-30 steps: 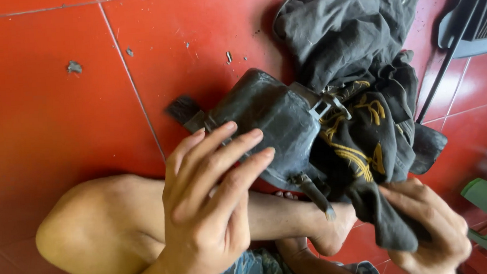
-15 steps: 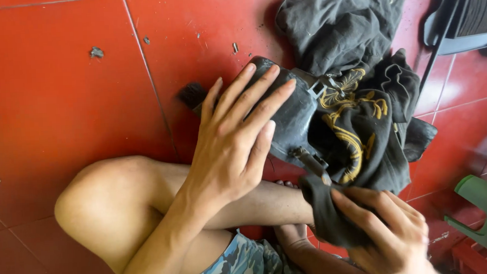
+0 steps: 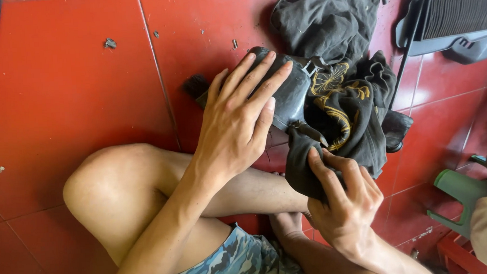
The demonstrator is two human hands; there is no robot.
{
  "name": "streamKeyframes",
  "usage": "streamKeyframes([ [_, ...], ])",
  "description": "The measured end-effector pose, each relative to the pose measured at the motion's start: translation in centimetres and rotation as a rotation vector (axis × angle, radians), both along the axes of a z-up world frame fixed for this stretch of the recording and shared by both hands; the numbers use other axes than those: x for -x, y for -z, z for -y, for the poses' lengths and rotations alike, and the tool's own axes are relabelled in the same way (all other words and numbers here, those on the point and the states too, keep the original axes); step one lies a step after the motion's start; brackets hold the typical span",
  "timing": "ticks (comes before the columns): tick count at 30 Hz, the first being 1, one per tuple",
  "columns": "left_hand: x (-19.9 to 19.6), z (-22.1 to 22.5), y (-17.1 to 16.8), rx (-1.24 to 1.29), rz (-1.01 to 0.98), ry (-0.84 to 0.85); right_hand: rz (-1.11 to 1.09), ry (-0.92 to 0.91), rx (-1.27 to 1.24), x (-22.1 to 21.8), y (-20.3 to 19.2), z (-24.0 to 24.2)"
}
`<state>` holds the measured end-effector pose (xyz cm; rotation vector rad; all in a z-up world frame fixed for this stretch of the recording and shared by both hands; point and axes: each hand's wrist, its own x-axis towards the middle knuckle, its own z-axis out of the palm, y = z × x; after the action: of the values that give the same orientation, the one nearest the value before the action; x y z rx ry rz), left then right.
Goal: Prying a bezel from a motorcycle air filter housing and cleaning the components with a cloth and brush.
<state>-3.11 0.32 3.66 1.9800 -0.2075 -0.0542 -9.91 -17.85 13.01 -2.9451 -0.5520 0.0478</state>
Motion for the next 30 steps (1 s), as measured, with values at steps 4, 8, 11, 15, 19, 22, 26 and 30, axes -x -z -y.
streamKeyframes([
  [4, 0.1, 0.1, 0.2, -0.028, 0.012, -0.019, 0.076, -0.042, 0.040, 0.1, 0.7, -0.3],
  [8, 0.0, -0.2, 0.1, -0.018, 0.034, -0.040, 0.129, -0.114, -0.094, -0.5, 1.1, -0.2],
  [11, 0.2, -0.3, -0.1, 0.009, 0.024, -0.063, 0.044, -0.181, -0.241, 0.3, 0.3, 2.0],
  [15, 0.3, -0.4, 0.1, 0.060, 0.016, -0.056, 0.220, 0.030, -0.359, 0.6, -0.3, 5.2],
  [19, 0.5, -0.5, -0.1, 0.081, 0.012, 0.038, 0.117, 0.079, -0.230, -5.1, -2.4, 7.2],
  [22, 0.6, -0.5, -0.1, -0.004, 0.023, 0.152, -0.081, -0.131, -0.160, -10.5, -2.3, 8.0],
  [26, 0.6, -0.5, 0.4, -0.090, 0.025, 0.156, -0.189, -0.482, -0.049, -16.2, -1.8, 7.0],
  [30, 0.5, -0.5, 1.5, -0.138, 0.029, 0.076, -0.173, -0.704, -0.023, -19.2, -2.7, 2.6],
])
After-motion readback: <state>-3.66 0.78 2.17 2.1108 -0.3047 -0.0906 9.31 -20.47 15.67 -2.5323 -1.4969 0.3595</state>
